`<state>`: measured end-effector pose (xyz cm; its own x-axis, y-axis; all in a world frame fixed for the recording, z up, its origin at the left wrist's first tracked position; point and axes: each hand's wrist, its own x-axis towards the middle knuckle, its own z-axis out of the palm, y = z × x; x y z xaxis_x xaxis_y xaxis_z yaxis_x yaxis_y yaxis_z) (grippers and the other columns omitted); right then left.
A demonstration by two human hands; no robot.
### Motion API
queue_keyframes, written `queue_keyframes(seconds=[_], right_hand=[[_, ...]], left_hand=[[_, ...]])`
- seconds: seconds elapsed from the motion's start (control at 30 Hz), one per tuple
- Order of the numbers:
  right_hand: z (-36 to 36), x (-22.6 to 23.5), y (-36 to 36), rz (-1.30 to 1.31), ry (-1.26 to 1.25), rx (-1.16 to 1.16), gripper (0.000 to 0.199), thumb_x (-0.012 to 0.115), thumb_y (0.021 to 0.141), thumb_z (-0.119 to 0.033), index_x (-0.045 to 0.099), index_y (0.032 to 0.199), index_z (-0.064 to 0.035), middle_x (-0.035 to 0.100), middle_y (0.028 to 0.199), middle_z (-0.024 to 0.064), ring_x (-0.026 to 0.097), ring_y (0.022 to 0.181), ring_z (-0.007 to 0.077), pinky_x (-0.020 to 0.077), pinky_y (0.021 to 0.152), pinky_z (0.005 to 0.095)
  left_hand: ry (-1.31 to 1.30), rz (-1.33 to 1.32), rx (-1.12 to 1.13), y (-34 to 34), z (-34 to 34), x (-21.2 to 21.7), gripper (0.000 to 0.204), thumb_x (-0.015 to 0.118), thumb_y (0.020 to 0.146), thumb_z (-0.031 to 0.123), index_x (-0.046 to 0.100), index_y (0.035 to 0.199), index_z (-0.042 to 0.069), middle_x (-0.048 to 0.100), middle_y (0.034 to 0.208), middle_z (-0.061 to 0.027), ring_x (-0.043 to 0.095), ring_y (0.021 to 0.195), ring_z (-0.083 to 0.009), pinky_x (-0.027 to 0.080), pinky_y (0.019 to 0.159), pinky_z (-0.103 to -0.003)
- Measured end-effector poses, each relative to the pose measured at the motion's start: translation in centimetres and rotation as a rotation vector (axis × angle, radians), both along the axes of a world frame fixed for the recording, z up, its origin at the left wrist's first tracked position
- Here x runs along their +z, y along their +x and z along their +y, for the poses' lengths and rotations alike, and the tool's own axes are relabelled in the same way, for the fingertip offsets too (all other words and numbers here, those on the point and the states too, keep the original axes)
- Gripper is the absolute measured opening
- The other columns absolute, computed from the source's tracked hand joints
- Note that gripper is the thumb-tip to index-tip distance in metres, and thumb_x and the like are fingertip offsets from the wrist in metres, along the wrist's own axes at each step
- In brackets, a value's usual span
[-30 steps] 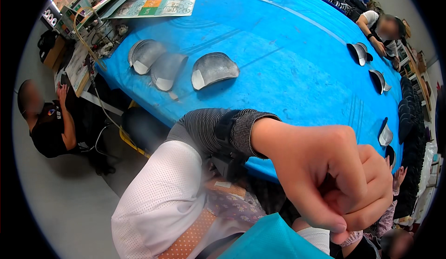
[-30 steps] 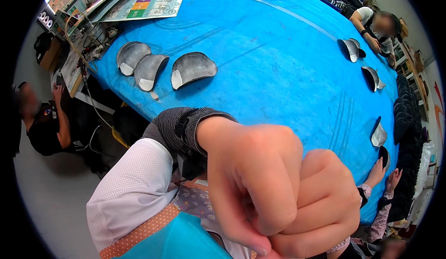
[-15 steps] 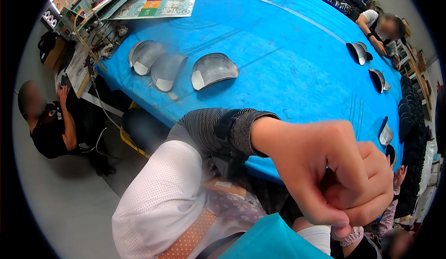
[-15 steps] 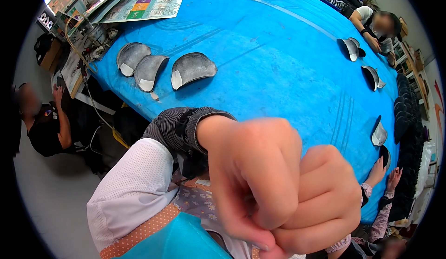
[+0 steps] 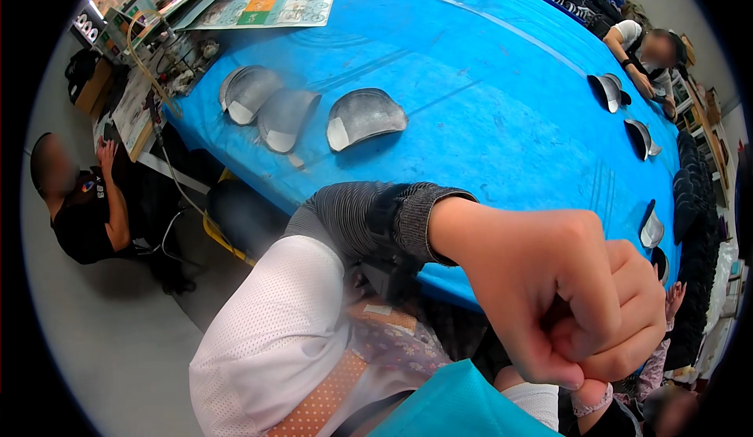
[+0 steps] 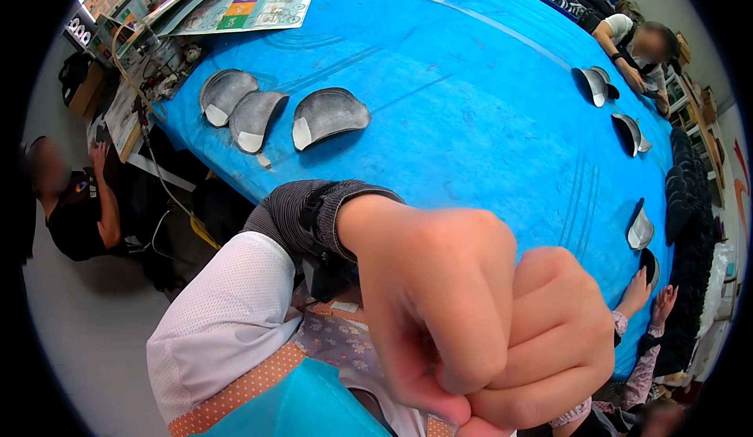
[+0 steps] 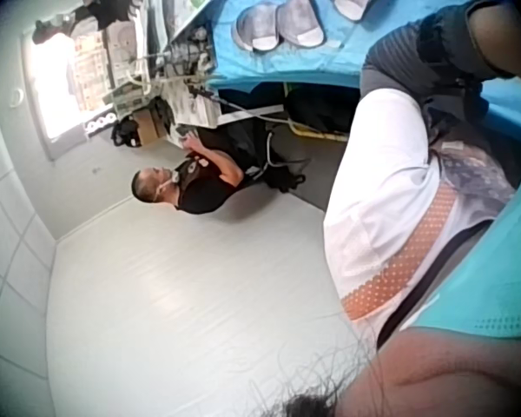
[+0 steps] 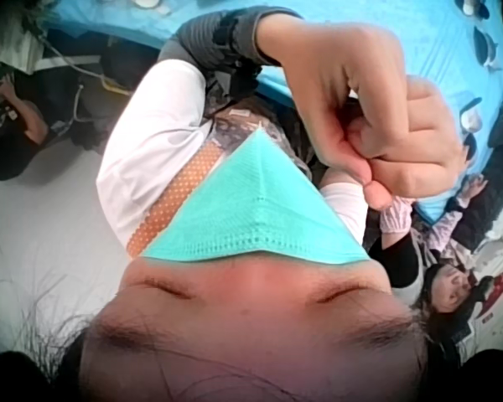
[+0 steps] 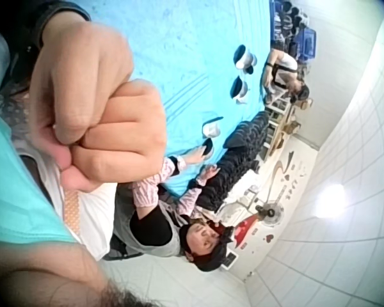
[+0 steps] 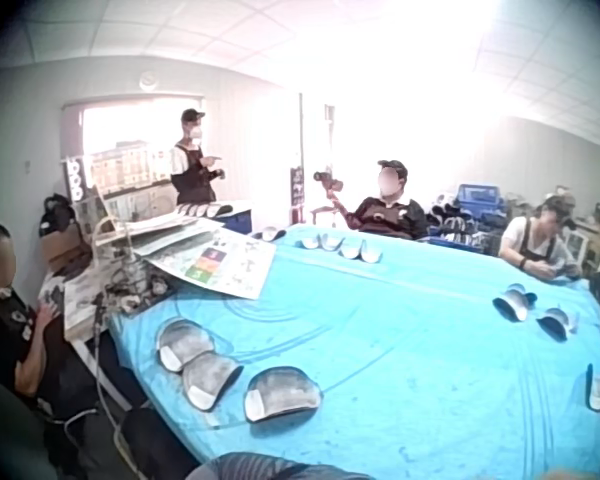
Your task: Inspecting and sorting semi-circular shoe components on a production table.
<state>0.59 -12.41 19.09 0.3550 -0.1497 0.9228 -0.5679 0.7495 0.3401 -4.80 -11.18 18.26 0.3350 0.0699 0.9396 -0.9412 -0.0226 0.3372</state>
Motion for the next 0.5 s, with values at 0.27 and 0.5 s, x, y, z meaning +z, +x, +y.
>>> queue_keyframes(seconds=[0.27, 0.5], right_hand=[[-0.4, -0.4, -1.0, 0.134, -0.035, -0.027, 0.037, 0.066, 0.07, 0.002, 0.039, 0.046, -0.0083, 0.037, 0.039, -0.0059, 0.033, 0.03, 0.0023, 0.0164, 0.03, 0.0179], [-1.0, -1.0, -0.2, 0.005, -0.127, -0.118, 0.036, 0.068, 0.068, 0.004, 0.043, 0.046, -0.0075, 0.039, 0.038, -0.0053, 0.035, 0.031, 0.0014, 0.0164, 0.03, 0.0176]], left_hand=[[-0.018, 0.057, -0.045, -0.7, 0.1, 0.5, 0.036, 0.062, 0.073, -0.014, 0.038, 0.051, 0.0, 0.039, 0.047, -0.0037, 0.047, 0.048, -0.0149, 0.036, 0.046, -0.025], [-0.048, 0.066, -0.109, -0.6, 0.1, 0.5, 0.037, 0.064, 0.075, -0.012, 0.038, 0.052, 0.0, 0.039, 0.048, -0.0032, 0.056, 0.057, -0.015, 0.041, 0.05, -0.025]])
